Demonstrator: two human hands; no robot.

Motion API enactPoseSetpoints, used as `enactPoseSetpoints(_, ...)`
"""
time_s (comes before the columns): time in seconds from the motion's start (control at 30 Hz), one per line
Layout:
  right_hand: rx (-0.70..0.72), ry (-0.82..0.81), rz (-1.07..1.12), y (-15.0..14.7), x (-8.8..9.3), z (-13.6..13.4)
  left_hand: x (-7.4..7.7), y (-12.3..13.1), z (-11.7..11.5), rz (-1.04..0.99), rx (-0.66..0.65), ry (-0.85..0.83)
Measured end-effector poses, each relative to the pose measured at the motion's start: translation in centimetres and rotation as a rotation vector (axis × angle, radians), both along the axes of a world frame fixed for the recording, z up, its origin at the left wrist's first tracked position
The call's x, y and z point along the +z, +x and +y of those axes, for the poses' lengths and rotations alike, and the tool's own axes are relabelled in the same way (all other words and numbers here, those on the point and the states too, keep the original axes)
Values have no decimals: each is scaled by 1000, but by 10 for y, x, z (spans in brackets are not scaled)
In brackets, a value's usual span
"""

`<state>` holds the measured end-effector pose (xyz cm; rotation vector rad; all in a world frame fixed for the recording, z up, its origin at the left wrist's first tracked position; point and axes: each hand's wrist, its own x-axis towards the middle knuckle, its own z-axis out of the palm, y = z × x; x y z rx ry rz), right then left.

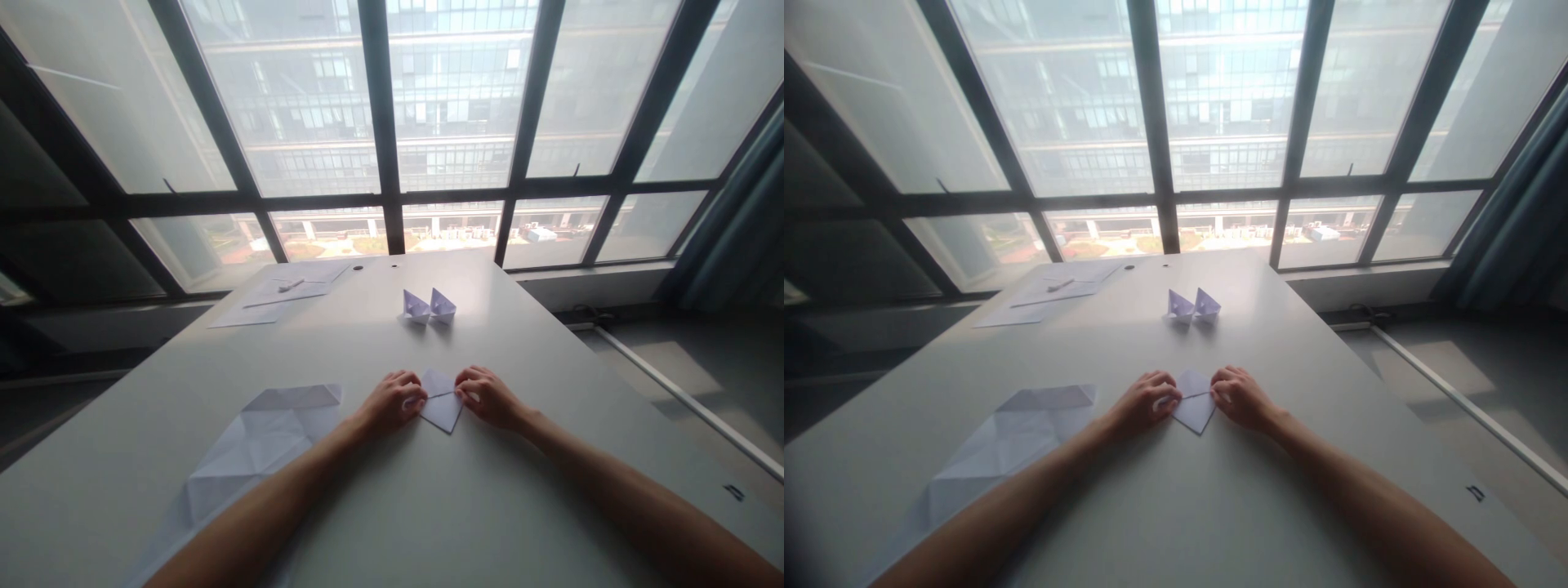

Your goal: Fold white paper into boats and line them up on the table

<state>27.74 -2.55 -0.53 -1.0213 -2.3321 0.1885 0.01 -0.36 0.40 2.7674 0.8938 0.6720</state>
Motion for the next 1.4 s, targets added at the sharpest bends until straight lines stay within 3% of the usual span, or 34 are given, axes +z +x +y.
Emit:
enactPoseSetpoints(0.53, 10, 1, -44, 1, 0, -1, 11, 1, -8, 83, -5, 24)
enactPoseSetpoints(1.07, 47, 1, -122, -1, 8, -6, 8, 0, -7, 155, -14, 31)
enactPoseSetpoints(1.4, 22, 16, -110, -1, 8, -4, 7, 1, -3, 56, -4, 15)
